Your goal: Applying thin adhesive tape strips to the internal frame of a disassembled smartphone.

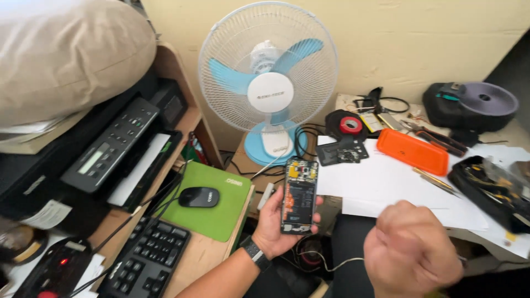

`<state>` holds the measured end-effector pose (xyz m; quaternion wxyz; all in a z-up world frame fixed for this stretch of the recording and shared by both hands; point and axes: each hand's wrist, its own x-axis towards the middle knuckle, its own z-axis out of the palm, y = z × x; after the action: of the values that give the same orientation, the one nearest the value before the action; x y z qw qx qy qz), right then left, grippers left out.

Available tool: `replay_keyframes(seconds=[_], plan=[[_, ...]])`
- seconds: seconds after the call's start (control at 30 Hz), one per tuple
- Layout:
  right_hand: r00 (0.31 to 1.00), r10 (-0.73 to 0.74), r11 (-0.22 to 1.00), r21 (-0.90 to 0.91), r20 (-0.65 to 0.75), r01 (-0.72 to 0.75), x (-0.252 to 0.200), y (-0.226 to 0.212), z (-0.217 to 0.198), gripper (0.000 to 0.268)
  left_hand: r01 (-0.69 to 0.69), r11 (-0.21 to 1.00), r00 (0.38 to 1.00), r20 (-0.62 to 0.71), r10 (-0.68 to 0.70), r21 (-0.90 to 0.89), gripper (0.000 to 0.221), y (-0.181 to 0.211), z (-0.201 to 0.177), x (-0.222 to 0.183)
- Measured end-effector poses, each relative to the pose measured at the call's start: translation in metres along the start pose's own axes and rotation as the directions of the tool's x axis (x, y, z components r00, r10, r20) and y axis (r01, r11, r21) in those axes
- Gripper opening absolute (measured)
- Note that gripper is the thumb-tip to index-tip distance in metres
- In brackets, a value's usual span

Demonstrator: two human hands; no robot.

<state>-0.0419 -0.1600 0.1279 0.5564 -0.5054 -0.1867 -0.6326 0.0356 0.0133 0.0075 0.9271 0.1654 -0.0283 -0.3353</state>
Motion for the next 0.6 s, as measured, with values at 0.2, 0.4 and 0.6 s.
replay_keyframes(seconds=[0.2,0.4,0.6], plan=[[0.578,0.293,0.956,-0.246,0.762,-0.161,0.02,-0.001,0.018,0.12,-0.075,0.997,0.995,-0.058,0.077,0.031,0.072,-0.003,0.003,0.001],[0.684,0.394,0.914,-0.336,0.613,-0.225,-0.007,0.01,0.02,0.049,-0.033,0.995,0.999,-0.038,0.037,0.095,0.064,-0.002,-0.009,0.002],[0.695,0.434,0.885,-0.415,0.574,-0.21,-0.042,0.041,0.001,0.023,-0.214,0.855,0.934,-0.158,0.321,0.473,0.052,-0.002,0.012,-0.001]])
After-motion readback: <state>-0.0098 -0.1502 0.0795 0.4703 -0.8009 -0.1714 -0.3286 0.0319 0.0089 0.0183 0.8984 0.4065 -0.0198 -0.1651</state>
